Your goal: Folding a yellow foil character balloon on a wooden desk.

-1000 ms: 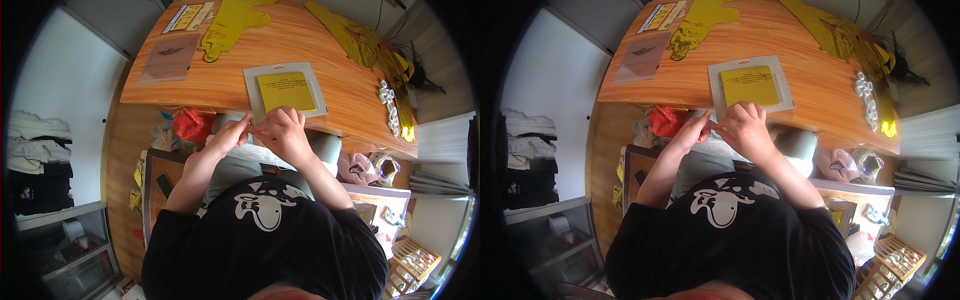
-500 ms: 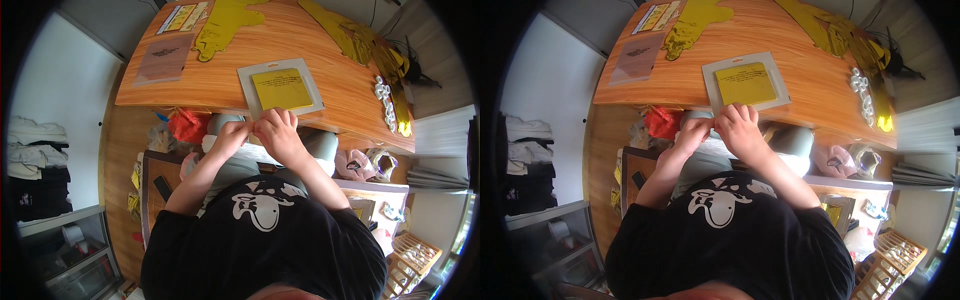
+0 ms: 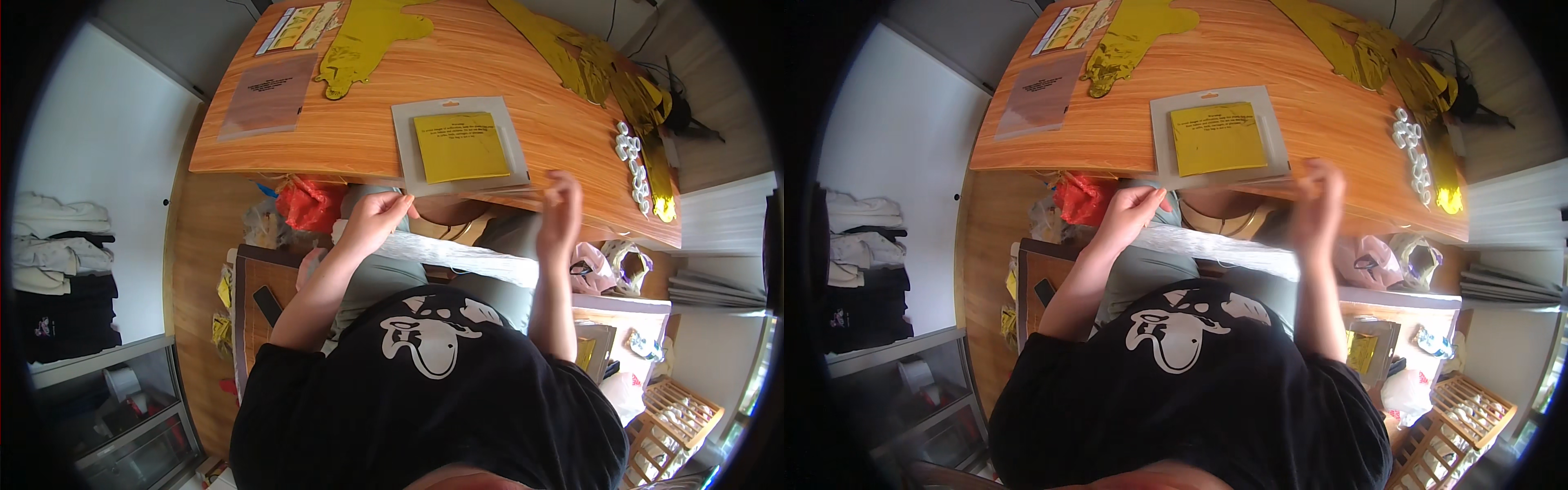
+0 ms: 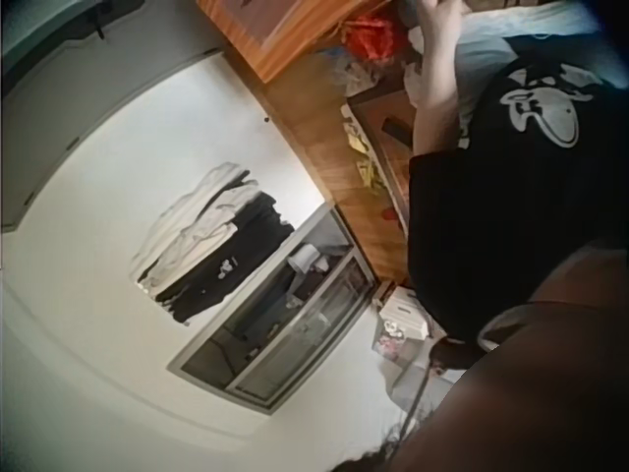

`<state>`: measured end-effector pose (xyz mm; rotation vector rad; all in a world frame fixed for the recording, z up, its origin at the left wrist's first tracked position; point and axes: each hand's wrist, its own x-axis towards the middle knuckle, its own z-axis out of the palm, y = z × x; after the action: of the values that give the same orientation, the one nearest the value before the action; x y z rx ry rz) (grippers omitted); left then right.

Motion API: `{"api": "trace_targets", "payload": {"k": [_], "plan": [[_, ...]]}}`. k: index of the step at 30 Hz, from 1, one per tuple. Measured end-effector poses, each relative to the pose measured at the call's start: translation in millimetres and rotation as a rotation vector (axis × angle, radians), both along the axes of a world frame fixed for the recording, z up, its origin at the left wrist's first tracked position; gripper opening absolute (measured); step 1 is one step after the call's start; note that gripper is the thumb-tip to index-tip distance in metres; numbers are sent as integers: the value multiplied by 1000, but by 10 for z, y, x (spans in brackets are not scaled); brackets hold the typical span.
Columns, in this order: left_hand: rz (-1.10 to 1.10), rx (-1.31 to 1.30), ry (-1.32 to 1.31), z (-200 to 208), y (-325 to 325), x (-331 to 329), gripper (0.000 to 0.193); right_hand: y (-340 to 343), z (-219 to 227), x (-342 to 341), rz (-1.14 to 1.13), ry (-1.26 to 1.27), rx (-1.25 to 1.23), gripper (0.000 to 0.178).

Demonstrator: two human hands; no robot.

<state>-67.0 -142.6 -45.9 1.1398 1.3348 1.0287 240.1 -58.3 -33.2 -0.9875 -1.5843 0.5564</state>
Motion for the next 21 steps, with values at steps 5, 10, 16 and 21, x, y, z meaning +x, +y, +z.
{"api": "trace_targets", "payload": {"k": [5, 10, 16, 21], "plan": [[-84, -45, -23, 64, 25, -82, 35, 105, 303, 952, -108, 1291, -593, 25], [-151, -59, 4, 18, 15, -176, 35, 71, -138, 1818, 366, 1421, -430, 11], [-128, 116, 13, -81, -16, -260, 38, -111, 41, 1152, -653, 583, 56, 11], [42, 547, 197, -491, -7, -303, 44, -240, -379, 727, -204, -533, 202, 40]]}}
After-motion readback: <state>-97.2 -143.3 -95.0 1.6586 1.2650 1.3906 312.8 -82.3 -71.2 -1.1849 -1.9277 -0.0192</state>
